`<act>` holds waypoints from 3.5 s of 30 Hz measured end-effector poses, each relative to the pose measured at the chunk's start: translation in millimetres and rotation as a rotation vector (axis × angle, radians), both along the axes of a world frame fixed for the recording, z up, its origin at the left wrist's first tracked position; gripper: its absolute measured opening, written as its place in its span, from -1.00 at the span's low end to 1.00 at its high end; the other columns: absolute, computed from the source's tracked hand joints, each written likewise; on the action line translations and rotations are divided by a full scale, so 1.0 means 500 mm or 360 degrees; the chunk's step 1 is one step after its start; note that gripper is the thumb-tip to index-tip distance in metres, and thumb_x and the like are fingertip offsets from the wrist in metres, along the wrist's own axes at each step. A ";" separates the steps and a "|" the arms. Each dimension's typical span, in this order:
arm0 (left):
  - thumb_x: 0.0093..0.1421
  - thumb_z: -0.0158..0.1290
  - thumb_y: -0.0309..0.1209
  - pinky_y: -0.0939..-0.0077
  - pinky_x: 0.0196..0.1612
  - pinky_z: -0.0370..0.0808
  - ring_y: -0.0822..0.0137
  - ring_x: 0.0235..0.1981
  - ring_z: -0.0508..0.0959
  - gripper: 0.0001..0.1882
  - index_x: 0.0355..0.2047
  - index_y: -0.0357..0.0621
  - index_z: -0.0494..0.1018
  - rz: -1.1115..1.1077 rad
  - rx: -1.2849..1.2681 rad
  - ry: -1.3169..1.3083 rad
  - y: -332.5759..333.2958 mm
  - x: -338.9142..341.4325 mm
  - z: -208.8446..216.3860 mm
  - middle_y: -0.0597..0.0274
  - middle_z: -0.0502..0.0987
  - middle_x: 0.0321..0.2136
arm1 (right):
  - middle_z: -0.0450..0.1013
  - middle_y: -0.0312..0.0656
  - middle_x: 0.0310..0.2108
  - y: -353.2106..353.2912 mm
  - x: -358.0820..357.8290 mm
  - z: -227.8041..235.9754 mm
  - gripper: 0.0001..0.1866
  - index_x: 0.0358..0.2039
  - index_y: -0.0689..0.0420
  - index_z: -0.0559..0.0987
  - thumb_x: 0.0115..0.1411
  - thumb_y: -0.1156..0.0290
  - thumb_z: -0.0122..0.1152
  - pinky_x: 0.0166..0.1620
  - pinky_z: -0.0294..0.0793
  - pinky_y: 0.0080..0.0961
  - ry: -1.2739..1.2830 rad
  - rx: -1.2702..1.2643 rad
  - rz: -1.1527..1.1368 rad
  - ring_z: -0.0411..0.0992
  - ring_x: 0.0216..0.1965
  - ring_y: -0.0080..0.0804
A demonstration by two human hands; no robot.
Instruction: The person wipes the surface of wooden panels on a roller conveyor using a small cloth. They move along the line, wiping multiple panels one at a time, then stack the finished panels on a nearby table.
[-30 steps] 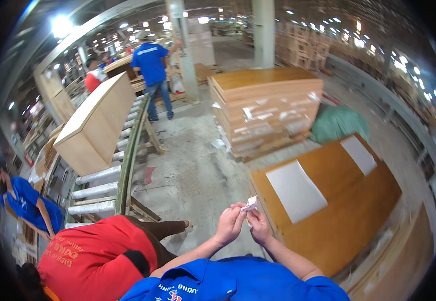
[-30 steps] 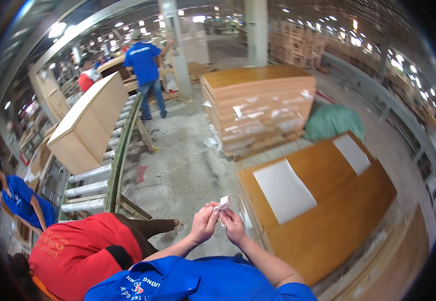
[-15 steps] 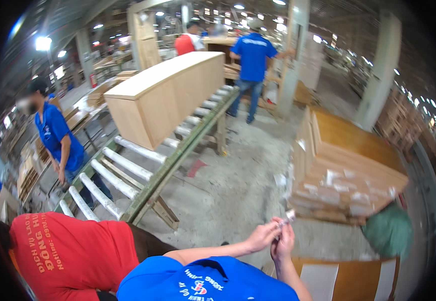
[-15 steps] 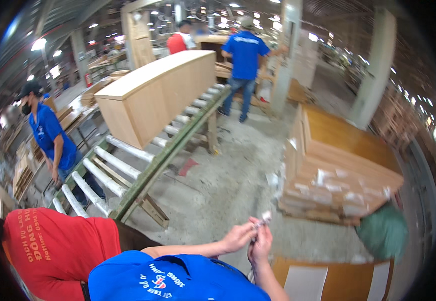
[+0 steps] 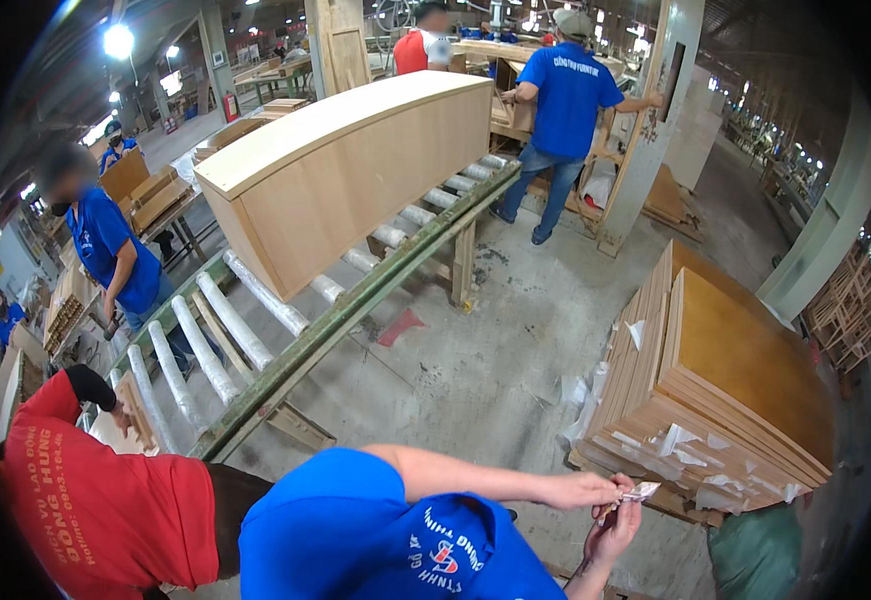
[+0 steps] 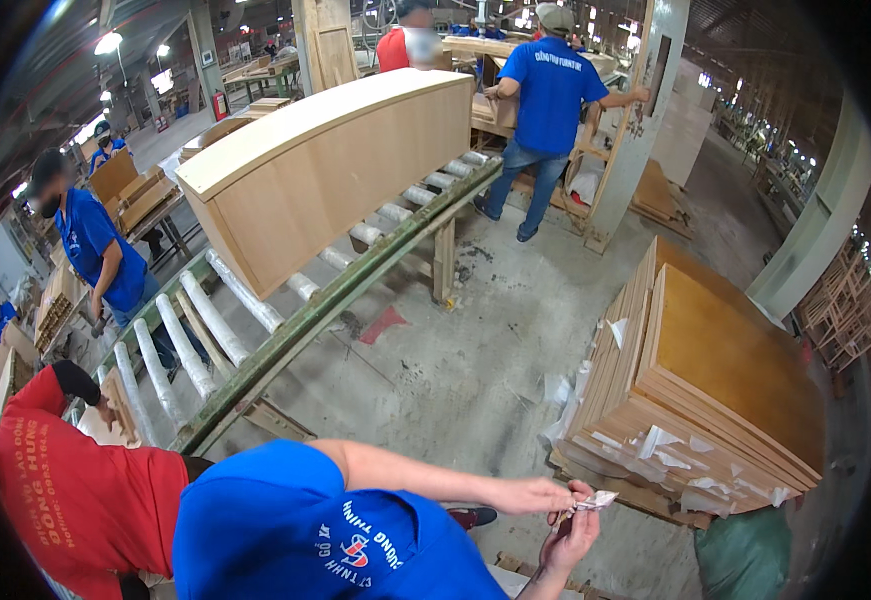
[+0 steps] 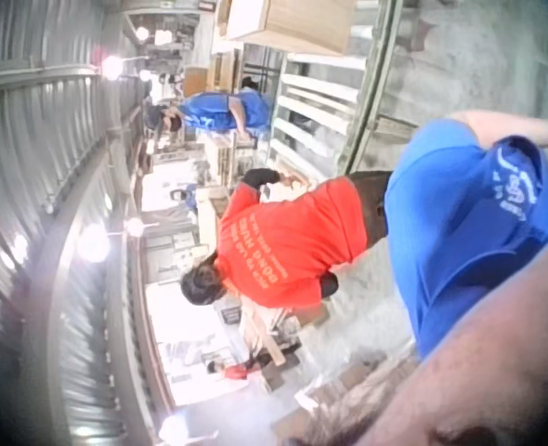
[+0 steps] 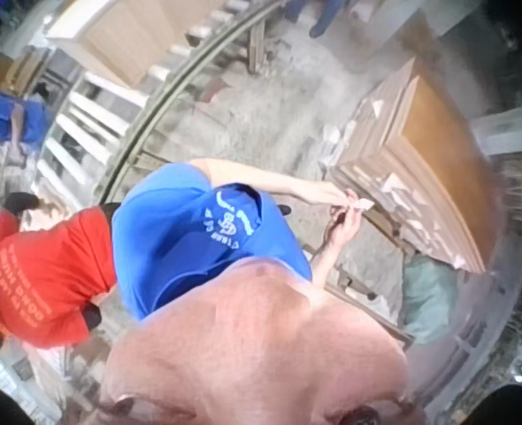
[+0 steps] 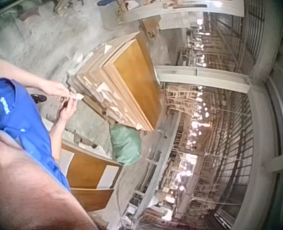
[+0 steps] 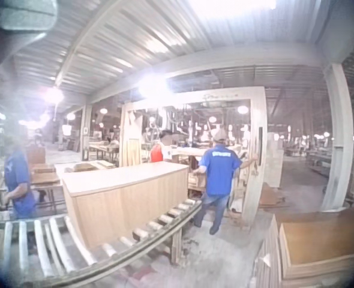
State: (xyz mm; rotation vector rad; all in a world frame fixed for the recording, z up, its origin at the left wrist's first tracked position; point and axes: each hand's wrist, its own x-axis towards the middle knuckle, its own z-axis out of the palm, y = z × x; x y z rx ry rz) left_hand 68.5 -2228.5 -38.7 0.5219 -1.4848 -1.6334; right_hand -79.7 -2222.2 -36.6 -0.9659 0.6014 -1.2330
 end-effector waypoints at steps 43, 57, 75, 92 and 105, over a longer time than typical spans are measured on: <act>0.13 -0.09 -0.17 0.18 -0.21 0.42 -0.05 -0.30 0.50 -0.67 -0.34 -0.19 0.47 0.0316 0.0375 -0.1840 -0.745 -0.315 -0.312 -0.10 0.51 -0.40 | 0.42 -0.13 -0.35 -1.165 -0.534 -0.033 -0.79 -0.13 0.25 0.34 0.24 0.47 -0.10 -0.40 0.45 -0.58 0.0103 -0.0079 -0.0073 0.40 -0.42 -0.52; 0.03 -0.06 -0.21 0.32 -0.31 0.46 0.14 -0.43 0.56 -0.68 -0.44 -0.23 0.51 0.1166 0.2100 -0.1947 -0.240 -0.370 -0.367 0.01 0.55 -0.50 | 0.31 -0.31 -0.47 -1.325 -0.278 -0.116 -0.68 -0.02 0.28 0.34 0.23 0.48 -0.10 -0.46 0.39 -0.65 0.0219 0.0123 0.0440 0.23 -0.55 -0.67; 0.12 -0.08 -0.33 0.49 -0.45 0.47 0.33 -0.56 0.53 -0.74 -0.41 -0.32 0.45 0.1938 0.2018 -0.0813 -0.203 -0.171 -0.477 0.11 0.53 -0.56 | 0.48 -0.06 -0.37 -1.526 0.097 -0.127 -0.74 -0.21 0.25 0.51 0.17 0.37 0.00 -0.25 0.43 -0.47 0.1435 -0.1319 -0.0484 0.46 -0.37 -0.33; 0.14 -0.09 -0.32 0.49 -0.43 0.49 0.34 -0.53 0.53 -0.71 -0.40 -0.35 0.46 0.1835 0.2077 -0.0825 -0.207 -0.128 -0.490 0.10 0.52 -0.55 | 0.46 0.00 -0.38 -1.491 0.143 -0.110 -0.82 -0.37 0.23 0.54 0.12 0.42 0.02 -0.19 0.39 -0.32 0.1693 -0.1236 -0.0495 0.43 -0.29 -0.10; 0.12 -0.07 -0.35 0.50 -0.49 0.47 0.36 -0.60 0.52 -0.75 -0.45 -0.33 0.45 0.1808 0.2054 -0.0814 -0.201 -0.128 -0.507 0.13 0.52 -0.59 | 0.46 -0.03 -0.39 -1.452 0.122 -0.112 -0.83 -0.38 0.23 0.54 0.11 0.41 0.03 -0.20 0.40 -0.36 0.1665 -0.1235 -0.0464 0.44 -0.31 -0.14</act>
